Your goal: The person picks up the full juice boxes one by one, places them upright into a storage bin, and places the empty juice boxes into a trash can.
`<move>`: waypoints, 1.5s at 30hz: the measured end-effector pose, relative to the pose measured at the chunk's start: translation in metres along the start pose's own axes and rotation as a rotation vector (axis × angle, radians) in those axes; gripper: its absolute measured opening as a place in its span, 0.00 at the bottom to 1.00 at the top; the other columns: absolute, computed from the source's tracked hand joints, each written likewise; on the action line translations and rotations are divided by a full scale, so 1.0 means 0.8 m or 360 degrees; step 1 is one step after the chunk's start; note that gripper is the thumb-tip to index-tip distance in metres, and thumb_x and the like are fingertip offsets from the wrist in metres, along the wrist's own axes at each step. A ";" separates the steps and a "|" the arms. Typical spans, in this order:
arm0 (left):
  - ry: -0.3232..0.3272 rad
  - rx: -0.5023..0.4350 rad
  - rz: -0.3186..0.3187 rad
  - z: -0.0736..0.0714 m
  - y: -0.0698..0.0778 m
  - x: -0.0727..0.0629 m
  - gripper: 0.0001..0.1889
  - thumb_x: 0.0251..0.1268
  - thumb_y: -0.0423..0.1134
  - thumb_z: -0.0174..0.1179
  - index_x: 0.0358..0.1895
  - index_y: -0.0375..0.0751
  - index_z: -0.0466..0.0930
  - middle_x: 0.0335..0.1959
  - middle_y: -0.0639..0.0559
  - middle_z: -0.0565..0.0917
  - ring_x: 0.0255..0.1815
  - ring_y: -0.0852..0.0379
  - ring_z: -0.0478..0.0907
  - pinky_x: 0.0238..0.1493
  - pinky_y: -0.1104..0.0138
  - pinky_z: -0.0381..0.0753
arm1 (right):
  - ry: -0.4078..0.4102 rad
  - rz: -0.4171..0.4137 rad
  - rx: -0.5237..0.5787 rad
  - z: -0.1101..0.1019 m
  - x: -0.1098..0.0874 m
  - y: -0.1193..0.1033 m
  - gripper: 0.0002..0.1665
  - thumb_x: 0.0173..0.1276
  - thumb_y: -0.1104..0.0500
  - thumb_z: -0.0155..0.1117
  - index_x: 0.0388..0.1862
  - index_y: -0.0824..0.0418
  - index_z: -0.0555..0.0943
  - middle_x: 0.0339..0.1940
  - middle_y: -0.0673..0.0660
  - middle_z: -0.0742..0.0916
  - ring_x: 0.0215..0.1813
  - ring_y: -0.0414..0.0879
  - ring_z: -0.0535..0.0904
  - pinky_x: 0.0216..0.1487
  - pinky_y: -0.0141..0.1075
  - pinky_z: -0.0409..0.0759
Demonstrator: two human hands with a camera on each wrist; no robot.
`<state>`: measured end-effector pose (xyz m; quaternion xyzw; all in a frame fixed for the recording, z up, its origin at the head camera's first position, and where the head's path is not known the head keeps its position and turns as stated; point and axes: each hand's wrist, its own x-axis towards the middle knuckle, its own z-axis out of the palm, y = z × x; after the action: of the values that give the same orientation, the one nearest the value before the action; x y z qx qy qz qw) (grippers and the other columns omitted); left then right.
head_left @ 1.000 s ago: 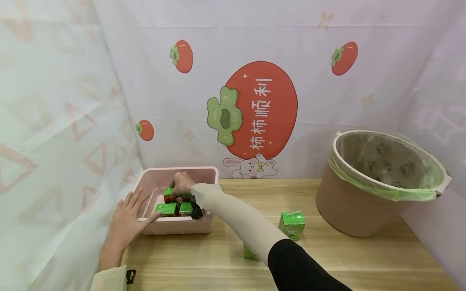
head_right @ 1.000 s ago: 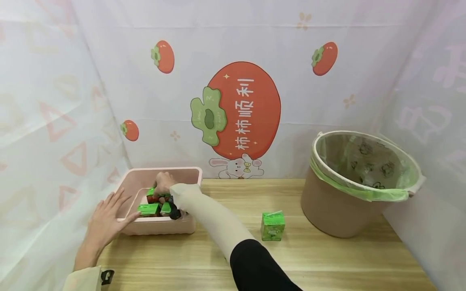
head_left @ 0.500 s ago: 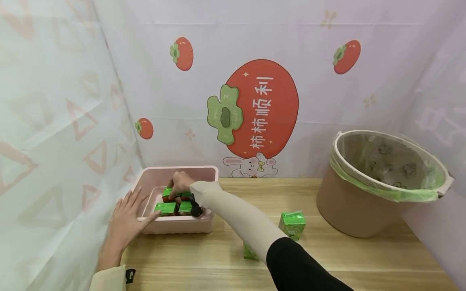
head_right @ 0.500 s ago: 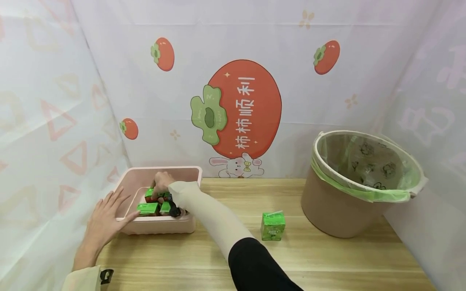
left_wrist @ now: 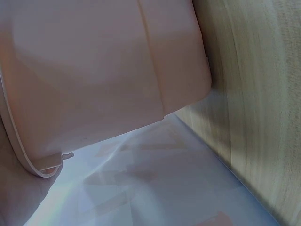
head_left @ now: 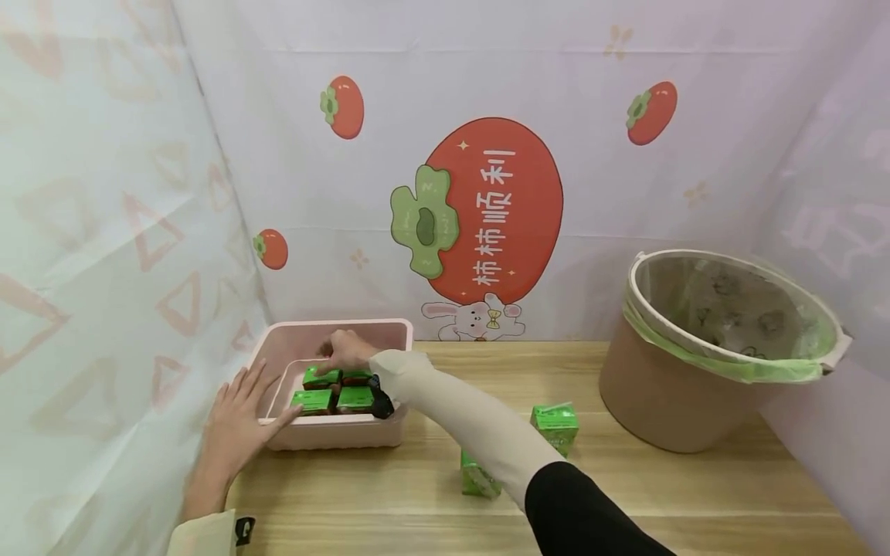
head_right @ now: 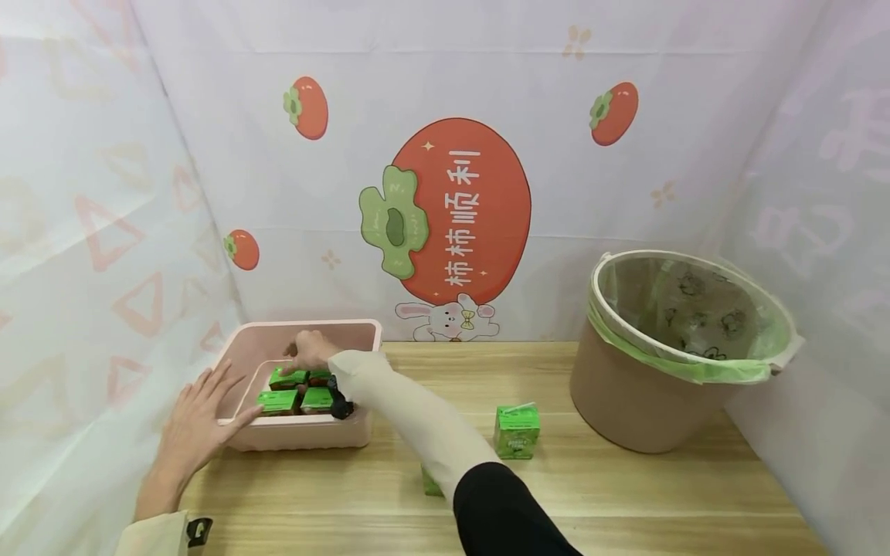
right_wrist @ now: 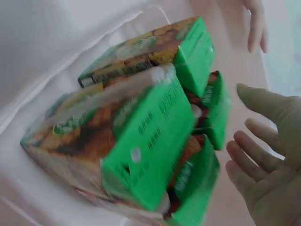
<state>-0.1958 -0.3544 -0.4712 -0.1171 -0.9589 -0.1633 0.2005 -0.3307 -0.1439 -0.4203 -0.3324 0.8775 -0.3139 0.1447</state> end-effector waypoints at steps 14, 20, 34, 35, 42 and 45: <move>-0.0009 -0.0015 -0.0030 -0.001 -0.001 0.000 0.43 0.67 0.64 0.65 0.76 0.40 0.70 0.83 0.34 0.60 0.81 0.26 0.55 0.79 0.31 0.46 | 0.0213 -0.0111 0.0165 -0.050 -0.067 0.018 0.27 0.78 0.54 0.68 0.71 0.62 0.78 0.75 0.60 0.79 0.78 0.55 0.71 0.74 0.36 0.71; -0.0018 -0.0029 -0.0030 0.004 -0.001 -0.001 0.43 0.67 0.65 0.65 0.77 0.40 0.70 0.83 0.34 0.60 0.81 0.26 0.55 0.80 0.32 0.44 | 0.0229 -0.0183 0.0112 -0.065 -0.091 0.030 0.30 0.79 0.53 0.67 0.74 0.64 0.75 0.75 0.60 0.78 0.78 0.54 0.70 0.77 0.38 0.69; -0.0027 -0.0017 -0.0027 0.000 -0.006 -0.003 0.44 0.67 0.64 0.65 0.79 0.42 0.68 0.83 0.34 0.59 0.81 0.26 0.54 0.80 0.32 0.44 | 0.0190 -0.0120 -0.0026 -0.115 -0.164 0.052 0.34 0.81 0.50 0.63 0.80 0.61 0.69 0.87 0.63 0.59 0.86 0.58 0.55 0.81 0.55 0.62; -0.0027 -0.0015 -0.0030 0.000 -0.007 -0.003 0.44 0.67 0.64 0.66 0.78 0.42 0.68 0.83 0.34 0.59 0.81 0.26 0.54 0.80 0.32 0.44 | 0.0198 -0.0109 -0.0050 -0.120 -0.169 0.054 0.35 0.81 0.49 0.64 0.80 0.61 0.70 0.88 0.62 0.59 0.86 0.58 0.55 0.81 0.56 0.63; -0.0048 -0.0016 -0.0023 -0.001 -0.006 0.002 0.44 0.67 0.64 0.65 0.79 0.43 0.67 0.84 0.35 0.59 0.82 0.26 0.53 0.79 0.31 0.45 | 0.0327 -0.0106 -0.0118 -0.153 -0.207 0.065 0.35 0.79 0.53 0.66 0.79 0.62 0.70 0.87 0.63 0.60 0.85 0.59 0.58 0.79 0.57 0.66; -0.0044 -0.0022 -0.0018 0.000 -0.006 0.001 0.44 0.67 0.64 0.66 0.79 0.43 0.67 0.84 0.35 0.59 0.81 0.25 0.54 0.79 0.31 0.45 | 0.0372 -0.0090 -0.0137 -0.166 -0.230 0.068 0.35 0.79 0.53 0.67 0.79 0.62 0.71 0.87 0.63 0.60 0.85 0.60 0.58 0.78 0.59 0.67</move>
<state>-0.1979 -0.3587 -0.4720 -0.1153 -0.9610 -0.1695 0.1857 -0.2836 0.0722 -0.3464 -0.3242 0.8913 -0.3164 0.0181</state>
